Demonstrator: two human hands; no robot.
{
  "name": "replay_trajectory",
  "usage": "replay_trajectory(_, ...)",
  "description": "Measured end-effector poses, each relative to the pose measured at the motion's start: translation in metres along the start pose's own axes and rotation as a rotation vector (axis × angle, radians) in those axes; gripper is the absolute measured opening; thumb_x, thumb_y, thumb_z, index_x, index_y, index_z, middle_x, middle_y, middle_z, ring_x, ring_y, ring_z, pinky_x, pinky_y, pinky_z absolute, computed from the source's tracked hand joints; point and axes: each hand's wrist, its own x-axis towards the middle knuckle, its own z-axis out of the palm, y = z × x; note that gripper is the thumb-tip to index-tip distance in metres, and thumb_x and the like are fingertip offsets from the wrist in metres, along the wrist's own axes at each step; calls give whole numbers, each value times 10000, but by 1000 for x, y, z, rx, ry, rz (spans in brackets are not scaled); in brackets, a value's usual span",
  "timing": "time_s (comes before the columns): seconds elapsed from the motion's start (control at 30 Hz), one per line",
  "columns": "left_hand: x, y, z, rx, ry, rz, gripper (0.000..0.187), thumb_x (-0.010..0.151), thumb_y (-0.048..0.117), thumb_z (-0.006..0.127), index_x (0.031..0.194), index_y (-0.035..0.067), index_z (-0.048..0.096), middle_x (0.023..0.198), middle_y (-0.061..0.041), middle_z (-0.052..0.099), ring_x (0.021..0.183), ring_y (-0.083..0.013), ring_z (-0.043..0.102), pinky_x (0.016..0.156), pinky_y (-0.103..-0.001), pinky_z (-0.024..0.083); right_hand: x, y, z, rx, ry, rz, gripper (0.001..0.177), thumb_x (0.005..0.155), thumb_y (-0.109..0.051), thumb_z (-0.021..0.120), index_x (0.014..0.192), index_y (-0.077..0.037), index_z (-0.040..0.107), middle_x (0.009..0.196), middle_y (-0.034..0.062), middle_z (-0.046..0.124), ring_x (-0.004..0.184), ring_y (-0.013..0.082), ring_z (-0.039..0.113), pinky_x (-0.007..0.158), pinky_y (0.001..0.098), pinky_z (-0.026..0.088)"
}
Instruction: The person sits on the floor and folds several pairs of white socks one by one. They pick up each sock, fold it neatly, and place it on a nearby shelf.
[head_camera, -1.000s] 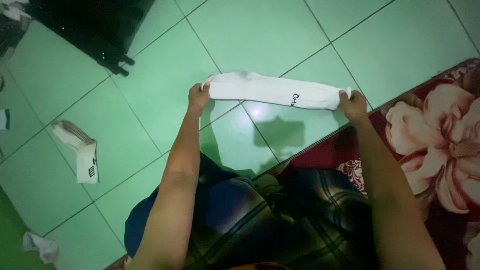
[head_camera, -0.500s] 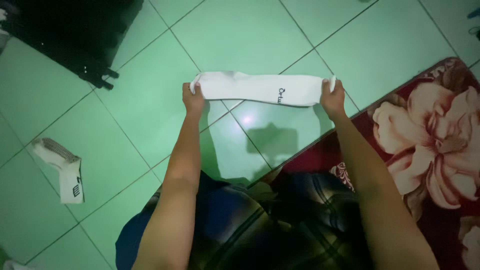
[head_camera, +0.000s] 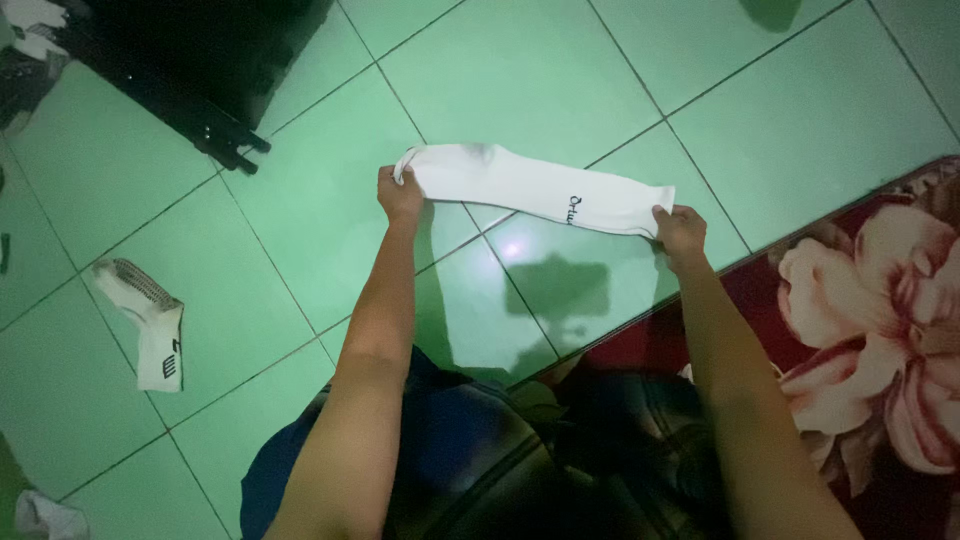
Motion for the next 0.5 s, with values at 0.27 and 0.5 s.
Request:
replay_trajectory(0.27, -51, 67, -10, 417, 210, 409, 555, 819, 333, 751, 1177, -45, 558, 1255, -213, 601, 1210, -374, 542, 972, -518, 416, 9, 4, 6, -45, 37, -30, 391, 935, -229, 758, 1164, 55, 616, 1036, 137, 682, 887, 187, 651, 737, 342, 550)
replay_trajectory(0.5, -99, 90, 45, 865, -540, 668, 561, 1004, 248, 474, 1527, 80, 360, 1662, -131, 269, 1516, -324, 203, 1146, -662, 191, 6, 12, 3, -53, 76, -93, 350, 945, -194, 760, 1142, 65, 632, 1056, 158, 669, 934, 203, 622, 761, 352, 528)
